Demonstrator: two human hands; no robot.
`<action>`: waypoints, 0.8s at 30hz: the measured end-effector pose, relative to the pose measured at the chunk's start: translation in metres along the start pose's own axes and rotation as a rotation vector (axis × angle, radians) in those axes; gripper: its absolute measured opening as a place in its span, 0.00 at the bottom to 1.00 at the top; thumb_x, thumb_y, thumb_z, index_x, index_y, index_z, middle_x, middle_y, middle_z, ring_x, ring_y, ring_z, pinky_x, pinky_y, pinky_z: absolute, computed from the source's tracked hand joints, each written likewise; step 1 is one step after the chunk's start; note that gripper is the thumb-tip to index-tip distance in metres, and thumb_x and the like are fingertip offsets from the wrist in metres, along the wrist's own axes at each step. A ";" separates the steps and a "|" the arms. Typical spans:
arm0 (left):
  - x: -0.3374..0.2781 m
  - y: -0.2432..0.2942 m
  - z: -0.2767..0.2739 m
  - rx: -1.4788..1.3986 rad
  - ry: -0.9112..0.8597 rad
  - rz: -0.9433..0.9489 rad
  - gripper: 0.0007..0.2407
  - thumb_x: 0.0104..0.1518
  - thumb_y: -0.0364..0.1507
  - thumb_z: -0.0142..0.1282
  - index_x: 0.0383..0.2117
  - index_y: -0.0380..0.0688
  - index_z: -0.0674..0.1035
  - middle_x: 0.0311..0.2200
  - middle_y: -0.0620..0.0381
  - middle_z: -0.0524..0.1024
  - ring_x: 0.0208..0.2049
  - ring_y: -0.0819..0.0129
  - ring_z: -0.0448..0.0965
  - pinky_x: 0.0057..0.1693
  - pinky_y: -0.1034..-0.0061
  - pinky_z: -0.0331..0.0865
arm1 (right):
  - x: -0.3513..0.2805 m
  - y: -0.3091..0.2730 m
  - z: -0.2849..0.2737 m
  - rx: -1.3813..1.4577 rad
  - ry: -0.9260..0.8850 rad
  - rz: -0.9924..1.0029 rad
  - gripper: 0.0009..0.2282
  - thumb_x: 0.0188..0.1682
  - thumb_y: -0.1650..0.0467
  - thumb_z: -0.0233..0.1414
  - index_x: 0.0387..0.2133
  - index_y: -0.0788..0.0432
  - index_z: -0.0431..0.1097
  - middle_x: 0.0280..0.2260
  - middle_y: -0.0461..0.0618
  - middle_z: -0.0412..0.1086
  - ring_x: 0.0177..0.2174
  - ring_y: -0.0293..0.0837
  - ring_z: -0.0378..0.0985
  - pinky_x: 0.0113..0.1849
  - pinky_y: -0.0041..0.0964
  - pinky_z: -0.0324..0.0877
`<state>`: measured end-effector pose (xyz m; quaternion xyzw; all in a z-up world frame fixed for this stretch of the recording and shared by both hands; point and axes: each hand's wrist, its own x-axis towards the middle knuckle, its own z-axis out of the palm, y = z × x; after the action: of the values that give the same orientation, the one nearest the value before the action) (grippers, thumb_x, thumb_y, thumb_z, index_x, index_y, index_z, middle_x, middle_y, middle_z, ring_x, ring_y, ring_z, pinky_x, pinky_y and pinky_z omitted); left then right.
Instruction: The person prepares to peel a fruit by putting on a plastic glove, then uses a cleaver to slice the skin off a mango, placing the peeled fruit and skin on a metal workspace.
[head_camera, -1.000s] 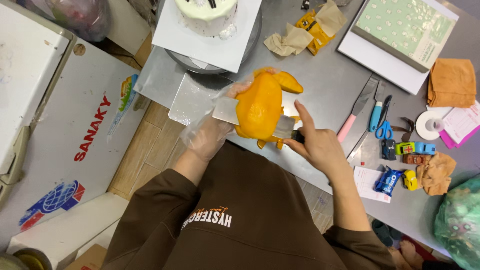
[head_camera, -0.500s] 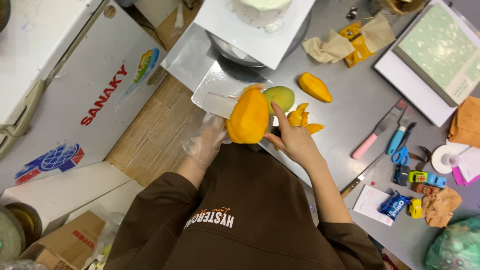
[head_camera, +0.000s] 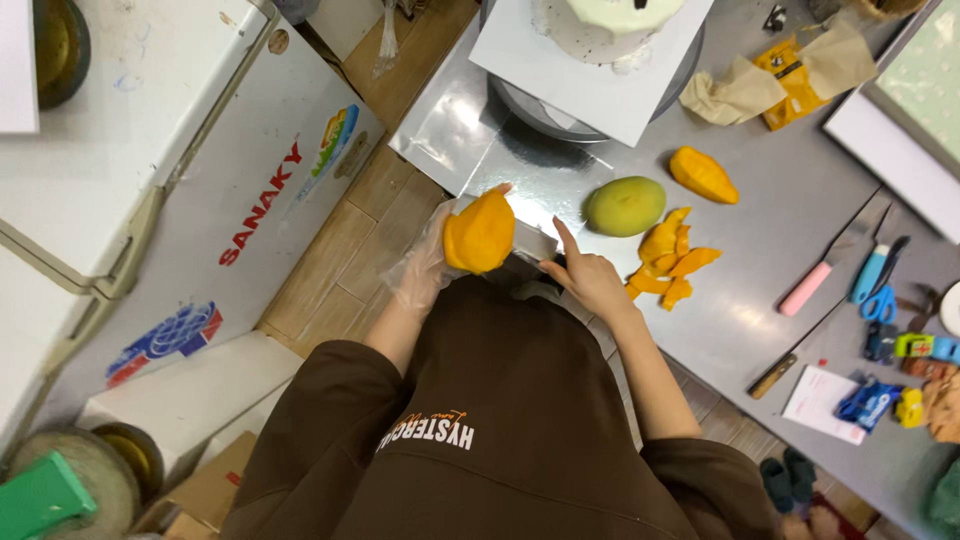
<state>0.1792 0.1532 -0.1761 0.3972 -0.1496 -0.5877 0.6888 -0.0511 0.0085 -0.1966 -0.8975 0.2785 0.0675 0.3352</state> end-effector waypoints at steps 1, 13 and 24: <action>0.005 -0.011 -0.020 0.080 -0.003 0.019 0.33 0.51 0.46 0.63 0.59 0.38 0.67 0.50 0.47 0.76 0.52 0.60 0.75 0.60 0.64 0.69 | 0.001 0.003 0.008 -0.006 -0.003 0.032 0.36 0.53 0.54 0.49 0.70 0.54 0.43 0.17 0.61 0.71 0.21 0.64 0.75 0.28 0.55 0.69; 0.092 -0.075 -0.135 0.072 -0.179 -0.306 0.33 0.51 0.48 0.57 0.59 0.38 0.69 0.49 0.38 0.78 0.52 0.47 0.78 0.57 0.48 0.73 | 0.046 0.047 0.066 -0.119 0.228 0.258 0.37 0.54 0.51 0.50 0.72 0.54 0.43 0.21 0.60 0.74 0.22 0.63 0.76 0.27 0.55 0.70; 0.054 0.002 -0.121 -0.401 -0.173 -0.459 0.31 0.57 0.40 0.49 0.67 0.38 0.62 0.61 0.36 0.70 0.59 0.37 0.74 0.57 0.42 0.74 | -0.007 0.035 0.060 -0.205 0.119 0.317 0.39 0.48 0.48 0.53 0.70 0.49 0.47 0.19 0.60 0.73 0.23 0.62 0.78 0.26 0.54 0.72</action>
<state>0.2763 0.1477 -0.2661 0.2255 0.0048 -0.7773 0.5873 -0.0724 0.0287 -0.2603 -0.8743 0.4271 0.0941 0.2103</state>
